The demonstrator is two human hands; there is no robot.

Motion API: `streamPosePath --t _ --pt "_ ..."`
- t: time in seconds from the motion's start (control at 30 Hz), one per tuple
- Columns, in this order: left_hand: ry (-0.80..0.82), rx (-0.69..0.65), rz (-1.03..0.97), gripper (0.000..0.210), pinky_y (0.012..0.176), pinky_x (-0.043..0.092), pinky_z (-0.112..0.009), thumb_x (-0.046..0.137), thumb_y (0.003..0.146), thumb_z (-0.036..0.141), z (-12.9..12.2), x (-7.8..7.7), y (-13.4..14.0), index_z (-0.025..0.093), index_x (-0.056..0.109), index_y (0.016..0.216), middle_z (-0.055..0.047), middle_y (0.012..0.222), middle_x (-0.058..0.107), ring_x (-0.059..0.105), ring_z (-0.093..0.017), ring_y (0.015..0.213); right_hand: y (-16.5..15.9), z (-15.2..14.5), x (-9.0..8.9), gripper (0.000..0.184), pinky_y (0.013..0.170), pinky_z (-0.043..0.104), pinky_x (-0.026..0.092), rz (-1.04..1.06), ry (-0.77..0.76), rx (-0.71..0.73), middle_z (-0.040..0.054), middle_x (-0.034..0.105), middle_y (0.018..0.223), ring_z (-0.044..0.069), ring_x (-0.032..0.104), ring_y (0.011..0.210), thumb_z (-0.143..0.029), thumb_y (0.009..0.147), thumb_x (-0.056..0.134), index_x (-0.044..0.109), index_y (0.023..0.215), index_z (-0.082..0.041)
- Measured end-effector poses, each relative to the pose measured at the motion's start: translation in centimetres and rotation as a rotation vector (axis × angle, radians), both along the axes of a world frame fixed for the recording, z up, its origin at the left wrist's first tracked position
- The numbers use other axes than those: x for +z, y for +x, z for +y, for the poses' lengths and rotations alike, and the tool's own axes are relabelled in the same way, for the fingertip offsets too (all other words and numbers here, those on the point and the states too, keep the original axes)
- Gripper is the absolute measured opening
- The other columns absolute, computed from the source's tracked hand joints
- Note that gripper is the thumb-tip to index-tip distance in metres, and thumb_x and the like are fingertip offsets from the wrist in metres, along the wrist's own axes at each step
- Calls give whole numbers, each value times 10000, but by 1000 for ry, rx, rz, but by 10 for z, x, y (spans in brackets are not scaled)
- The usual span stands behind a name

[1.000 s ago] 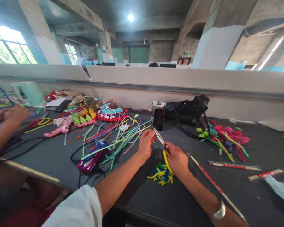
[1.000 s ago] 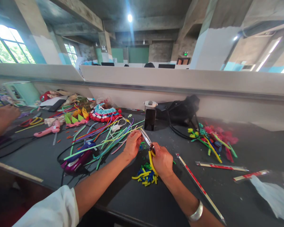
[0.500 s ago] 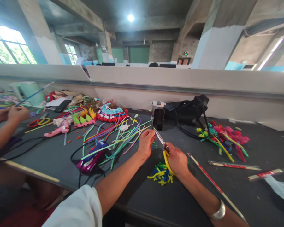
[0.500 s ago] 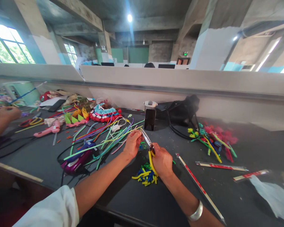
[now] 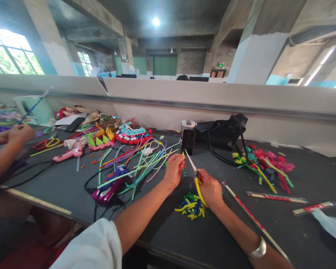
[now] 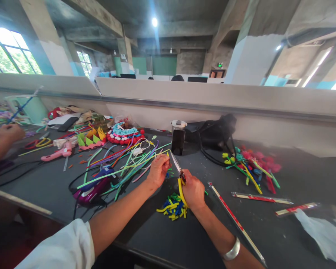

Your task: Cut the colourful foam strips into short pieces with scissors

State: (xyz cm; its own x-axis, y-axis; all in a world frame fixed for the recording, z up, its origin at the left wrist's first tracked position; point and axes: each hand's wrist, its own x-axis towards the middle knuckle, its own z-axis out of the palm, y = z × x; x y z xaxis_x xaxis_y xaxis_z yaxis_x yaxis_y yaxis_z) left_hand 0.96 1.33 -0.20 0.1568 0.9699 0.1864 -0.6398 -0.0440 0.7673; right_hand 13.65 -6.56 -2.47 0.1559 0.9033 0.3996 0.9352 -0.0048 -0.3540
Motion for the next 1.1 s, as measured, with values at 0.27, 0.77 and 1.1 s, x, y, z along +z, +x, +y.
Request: streamPosePath --t 0.27,0.77,1.1 --pt "-90 -54 -91 187 570 379 -234 675 651 263 1 1 -1 157 524 619 47 555 440 422 -69 518 -2 -2 0 269 532 200 229 11 18 18 -17 617 721 116 548 622 -246 795 561 594 1062 -247" --pt "-43 -88 -30 189 585 402 -246 670 643 274 0 2 -3 167 519 607 47 540 421 423 -76 510 -3 -2 3 248 529 198 268 117 -15 88 -14 653 720 135 590 634 -253 777 521 618 1005 -252" --pt "2 -43 130 155 544 350 -229 625 644 271 12 -8 -9 170 517 600 55 507 383 332 -61 471 13 9 -5 240 530 196 262 89 106 6 -8 644 716 115 553 574 -289 817 494 616 1013 -224"
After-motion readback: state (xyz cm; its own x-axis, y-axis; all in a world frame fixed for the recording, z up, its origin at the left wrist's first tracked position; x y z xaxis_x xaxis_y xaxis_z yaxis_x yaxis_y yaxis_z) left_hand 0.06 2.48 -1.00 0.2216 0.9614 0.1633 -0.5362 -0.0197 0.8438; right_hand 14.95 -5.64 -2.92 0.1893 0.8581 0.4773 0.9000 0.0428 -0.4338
